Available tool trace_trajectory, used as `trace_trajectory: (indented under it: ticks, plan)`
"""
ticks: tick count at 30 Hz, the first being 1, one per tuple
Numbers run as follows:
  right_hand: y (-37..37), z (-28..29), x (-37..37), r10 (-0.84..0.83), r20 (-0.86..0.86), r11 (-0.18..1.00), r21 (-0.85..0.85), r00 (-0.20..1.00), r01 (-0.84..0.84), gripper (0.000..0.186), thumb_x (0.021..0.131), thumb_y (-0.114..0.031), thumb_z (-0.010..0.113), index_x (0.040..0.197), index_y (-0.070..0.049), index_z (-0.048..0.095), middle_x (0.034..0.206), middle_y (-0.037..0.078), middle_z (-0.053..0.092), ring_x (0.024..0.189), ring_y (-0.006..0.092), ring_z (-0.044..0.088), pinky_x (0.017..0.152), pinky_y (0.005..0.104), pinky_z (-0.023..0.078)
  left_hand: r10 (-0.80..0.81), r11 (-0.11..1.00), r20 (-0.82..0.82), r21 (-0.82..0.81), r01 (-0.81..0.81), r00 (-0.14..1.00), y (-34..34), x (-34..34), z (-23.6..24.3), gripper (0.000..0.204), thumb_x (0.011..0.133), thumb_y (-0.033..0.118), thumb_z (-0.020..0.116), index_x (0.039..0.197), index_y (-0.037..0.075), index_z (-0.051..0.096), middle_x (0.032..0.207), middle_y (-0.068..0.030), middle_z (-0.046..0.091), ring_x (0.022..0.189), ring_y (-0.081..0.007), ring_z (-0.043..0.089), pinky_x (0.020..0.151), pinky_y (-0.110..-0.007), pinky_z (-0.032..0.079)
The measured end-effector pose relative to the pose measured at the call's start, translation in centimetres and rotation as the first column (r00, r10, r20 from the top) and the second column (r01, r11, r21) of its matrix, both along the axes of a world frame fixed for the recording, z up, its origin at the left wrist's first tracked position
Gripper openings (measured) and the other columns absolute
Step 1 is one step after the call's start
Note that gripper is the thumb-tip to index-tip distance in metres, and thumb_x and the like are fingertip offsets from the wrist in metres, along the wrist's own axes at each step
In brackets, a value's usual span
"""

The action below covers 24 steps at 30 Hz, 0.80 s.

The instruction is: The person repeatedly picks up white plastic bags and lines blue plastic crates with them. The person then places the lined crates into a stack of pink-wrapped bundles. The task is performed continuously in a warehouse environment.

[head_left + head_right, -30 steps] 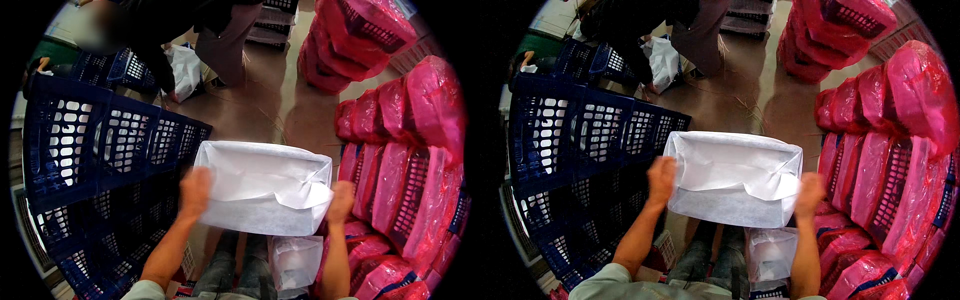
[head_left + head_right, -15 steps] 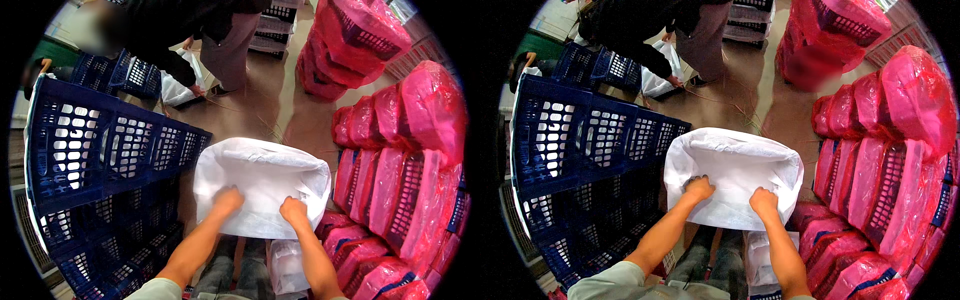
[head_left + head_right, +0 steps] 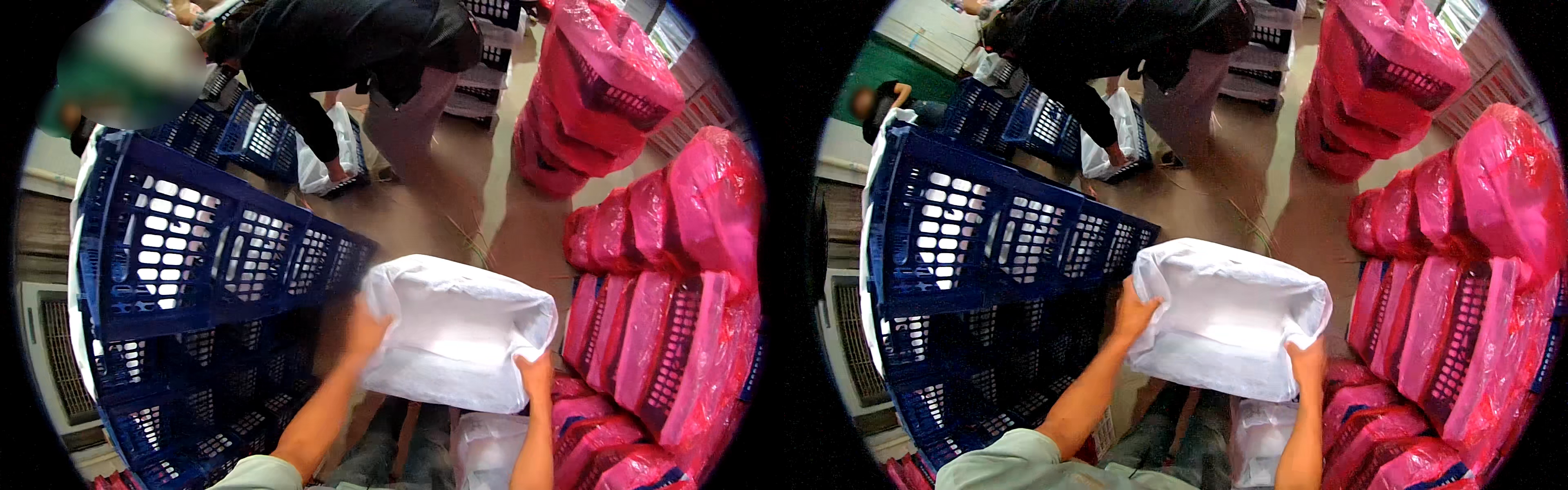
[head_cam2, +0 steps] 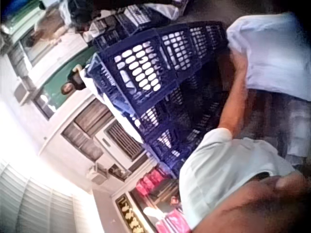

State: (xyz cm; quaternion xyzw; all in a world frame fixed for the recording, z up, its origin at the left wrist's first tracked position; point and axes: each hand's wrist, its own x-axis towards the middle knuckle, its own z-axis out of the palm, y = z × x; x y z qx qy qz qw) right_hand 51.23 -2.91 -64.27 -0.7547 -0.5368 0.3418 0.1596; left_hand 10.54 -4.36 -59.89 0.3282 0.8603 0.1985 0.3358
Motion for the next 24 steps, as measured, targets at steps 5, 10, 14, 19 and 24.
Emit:
trace_trajectory:
  ticks: [5,10,14,19,24]
  plan:
    - [-3.8,3.8,0.7,-0.098,-0.222,0.995,-0.008,0.97,0.099,0.058,0.075,-0.013,0.078,0.127,0.002,0.055,0.116,0.023,0.067,0.107,0.0358,0.067,0.095,0.0412,0.05,-0.212,0.973,-0.26,0.035,0.229,0.942,-5.5,-2.1,-4.4,0.072,0.078,0.023,0.08,0.139,0.001,0.048,0.116,-0.0209,0.068,0.107,-0.0369,0.065,0.095,-0.043,0.05]
    - [-7.1,2.2,-4.6,-0.089,-0.102,0.992,-0.101,0.991,0.079,0.03,0.081,-0.008,0.061,0.11,0.001,0.059,0.099,0.029,0.067,0.098,0.0458,0.065,0.082,0.0491,0.051,0.083,0.994,0.377,0.03,-0.101,0.922,-10.4,-6.1,-1.9,0.027,0.086,0.006,0.064,0.111,-0.003,0.069,0.098,-0.0094,0.07,0.084,-0.0201,0.065,0.077,-0.033,0.051]
    - [-17.4,10.7,-5.3,-0.365,-0.206,0.923,-0.206,0.908,0.324,0.041,0.082,-0.007,0.057,0.123,0.0,0.058,0.107,0.029,0.066,0.108,0.0446,0.063,0.089,0.0462,0.05,-0.094,0.995,0.297,0.049,0.083,0.95,-10.9,-5.4,8.7,0.021,0.085,0.002,0.062,0.104,-0.005,0.069,0.094,-0.0062,0.07,0.085,-0.0165,0.063,0.079,-0.031,0.049]
    - [-41.4,15.0,-5.7,-0.792,-0.451,0.538,-0.197,0.411,0.82,0.051,0.076,0.004,0.059,0.127,0.003,0.06,0.117,0.006,0.064,0.105,0.0194,0.059,0.094,0.033,0.046,-0.546,0.821,0.128,-0.118,0.559,0.828,-16.0,1.7,16.6,0.021,0.084,0.011,0.069,0.1,-0.002,0.069,0.081,-0.0218,0.071,0.075,-0.0291,0.071,0.068,-0.041,0.054]
    - [-61.8,13.8,-5.0,-0.904,-0.428,0.073,-0.177,-0.01,0.982,0.07,0.064,0.006,0.058,0.133,0.001,0.056,0.122,0.012,0.062,0.106,0.0291,0.059,0.095,0.0387,0.046,-0.915,0.324,0.222,-0.093,0.941,0.337,-21.8,15.9,14.0,0.043,0.087,0.023,0.068,0.123,0.002,0.059,0.1,-0.0225,0.07,0.086,-0.0428,0.068,0.075,-0.051,0.055]
